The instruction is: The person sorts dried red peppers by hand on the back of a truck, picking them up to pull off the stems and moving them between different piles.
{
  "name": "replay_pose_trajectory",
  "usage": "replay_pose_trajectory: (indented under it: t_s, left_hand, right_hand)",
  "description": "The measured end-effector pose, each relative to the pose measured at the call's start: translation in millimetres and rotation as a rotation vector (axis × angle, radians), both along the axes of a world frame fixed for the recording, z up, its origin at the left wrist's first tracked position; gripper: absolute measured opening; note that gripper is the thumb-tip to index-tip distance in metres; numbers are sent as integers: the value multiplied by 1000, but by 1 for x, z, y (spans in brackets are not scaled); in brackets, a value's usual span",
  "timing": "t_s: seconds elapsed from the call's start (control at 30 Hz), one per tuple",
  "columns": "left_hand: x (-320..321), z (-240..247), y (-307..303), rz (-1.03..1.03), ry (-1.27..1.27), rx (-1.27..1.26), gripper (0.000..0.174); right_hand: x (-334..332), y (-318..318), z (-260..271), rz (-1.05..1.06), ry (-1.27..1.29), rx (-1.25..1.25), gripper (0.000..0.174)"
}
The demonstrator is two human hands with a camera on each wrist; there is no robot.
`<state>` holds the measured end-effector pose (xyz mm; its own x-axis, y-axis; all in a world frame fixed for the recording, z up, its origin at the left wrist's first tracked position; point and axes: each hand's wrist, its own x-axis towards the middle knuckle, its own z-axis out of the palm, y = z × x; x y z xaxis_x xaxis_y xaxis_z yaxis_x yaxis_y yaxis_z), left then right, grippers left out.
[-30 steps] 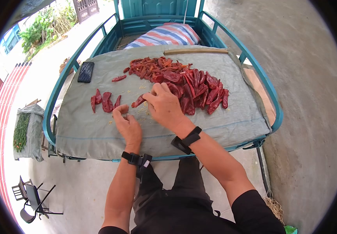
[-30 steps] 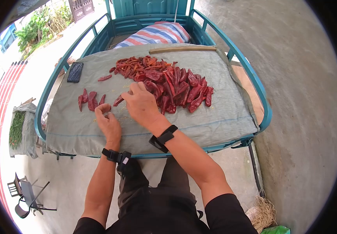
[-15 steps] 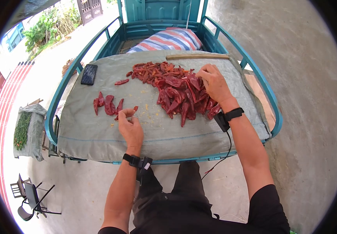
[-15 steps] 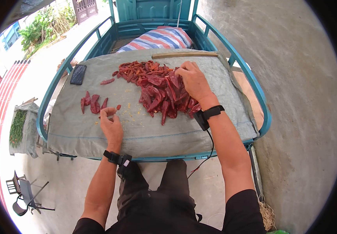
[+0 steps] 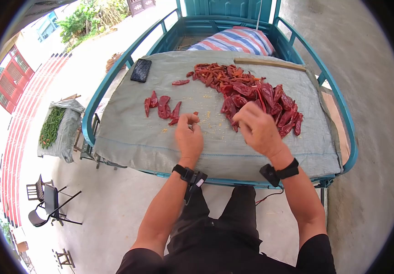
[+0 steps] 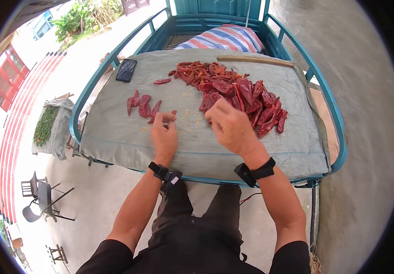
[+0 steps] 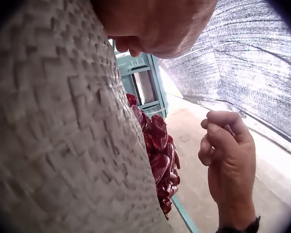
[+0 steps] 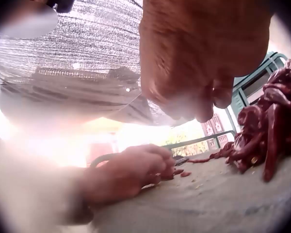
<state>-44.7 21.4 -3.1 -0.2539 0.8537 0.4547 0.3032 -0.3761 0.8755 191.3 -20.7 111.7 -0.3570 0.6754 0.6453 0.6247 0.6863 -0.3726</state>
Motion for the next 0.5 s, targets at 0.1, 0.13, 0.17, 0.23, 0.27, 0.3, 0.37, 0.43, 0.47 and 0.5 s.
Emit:
replay_pose_trajectory:
  t_s: [0.1,0.13,0.17,0.23,0.27,0.3,0.37,0.43,0.47,0.5]
  left_hand:
    - [1,4,-2,3,0,-1,21]
    - [1,1,0,-4,-6,16,20]
    - [0,-1,1,-9,-6,8,21]
    - [0,-3,2,-23,-10,-8,21]
    - [-1,-3,4,-9,31,-4,20]
    - [-1,-4,5,-19,3,-13,20]
    - [-2,-6,8,-39,-53,-32,21]
    - [-6,-6,13,-87,-115,-5,22]
    - [-7,-6,16,-116,-147,6,22]
    - [-9,-1,21,-151,-179,2,21]
  right_hand:
    - [-30,-7,-37,64,-78,-160,15]
    - [-36,-6,-50,70,-103,-201,15]
    - [-39,-5,-60,56,-114,-216,15]
    - [-42,-6,-71,24,-137,-249,15]
    - [-42,-8,-77,-2,-136,-232,14]
    - [-43,-10,-78,-29,-135,-215,14]
    - [-45,-12,-81,-57,-134,-184,12]
    - [-45,-11,-84,-71,-134,-156,11]
    - [-44,-11,-86,-76,-127,-156,11]
    - [-45,-12,-86,-80,-122,-158,10]
